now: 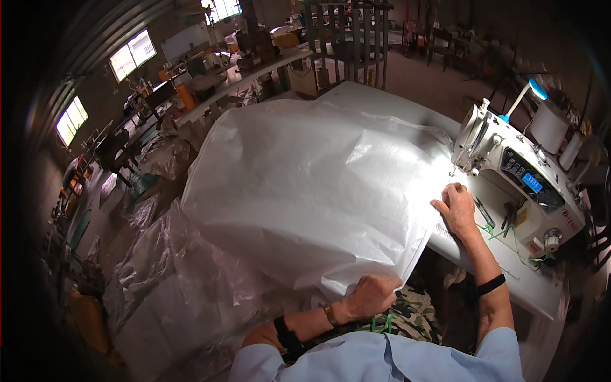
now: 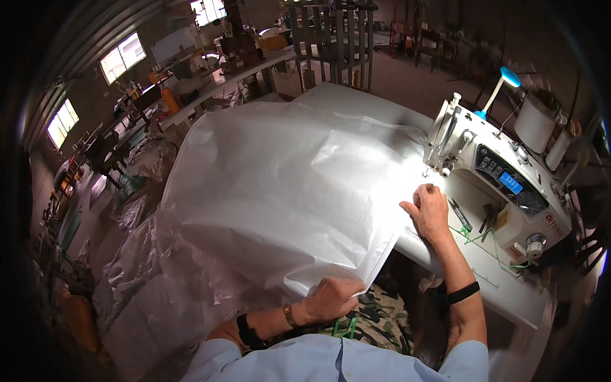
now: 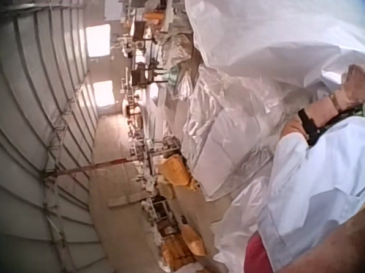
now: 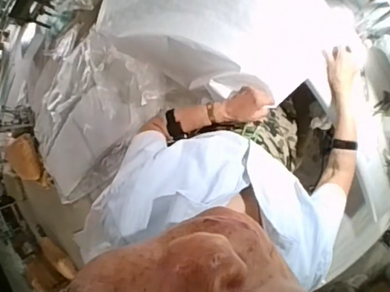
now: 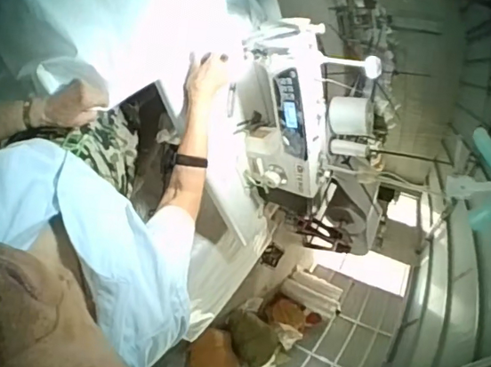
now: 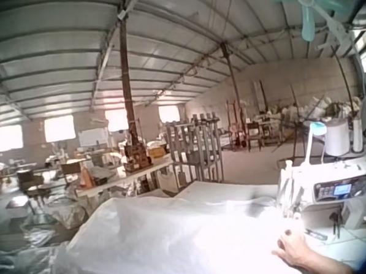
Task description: Sewing the edges of a large white plastic woven sheet using an industrial sewing machine.
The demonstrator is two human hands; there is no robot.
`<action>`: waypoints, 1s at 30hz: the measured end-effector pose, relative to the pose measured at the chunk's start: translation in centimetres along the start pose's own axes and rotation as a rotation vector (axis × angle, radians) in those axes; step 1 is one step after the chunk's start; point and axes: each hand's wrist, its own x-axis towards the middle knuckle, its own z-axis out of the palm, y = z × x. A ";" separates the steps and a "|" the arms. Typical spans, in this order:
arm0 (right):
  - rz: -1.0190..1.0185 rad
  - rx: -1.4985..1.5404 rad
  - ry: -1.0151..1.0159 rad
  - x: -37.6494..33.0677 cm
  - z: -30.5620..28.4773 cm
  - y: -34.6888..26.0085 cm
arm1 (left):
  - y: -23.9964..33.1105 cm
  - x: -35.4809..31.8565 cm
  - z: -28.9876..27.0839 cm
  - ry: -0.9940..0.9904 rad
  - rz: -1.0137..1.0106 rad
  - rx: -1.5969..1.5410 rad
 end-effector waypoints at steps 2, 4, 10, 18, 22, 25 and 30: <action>-0.043 0.001 0.053 -0.1 0.4 0.3 | 0.0 -0.2 0.1 0.018 0.001 -0.005; -0.053 0.000 0.063 -0.2 0.5 0.4 | 0.1 -0.3 0.1 0.034 -0.001 -0.013; -0.010 0.046 0.026 -0.3 0.4 0.1 | 0.3 -0.5 0.2 0.111 0.019 0.019; -0.052 0.049 0.087 -0.7 0.9 0.4 | 0.2 -0.7 0.5 0.160 0.080 0.098; -0.064 0.027 0.099 -0.7 0.8 0.3 | 0.5 -0.2 0.3 0.131 0.108 0.155; -0.016 0.064 0.039 -0.6 0.5 0.2 | 0.7 0.1 0.2 0.124 0.127 0.192; -0.009 0.060 0.042 -0.7 0.6 0.3 | 0.5 0.1 0.3 0.112 0.176 0.242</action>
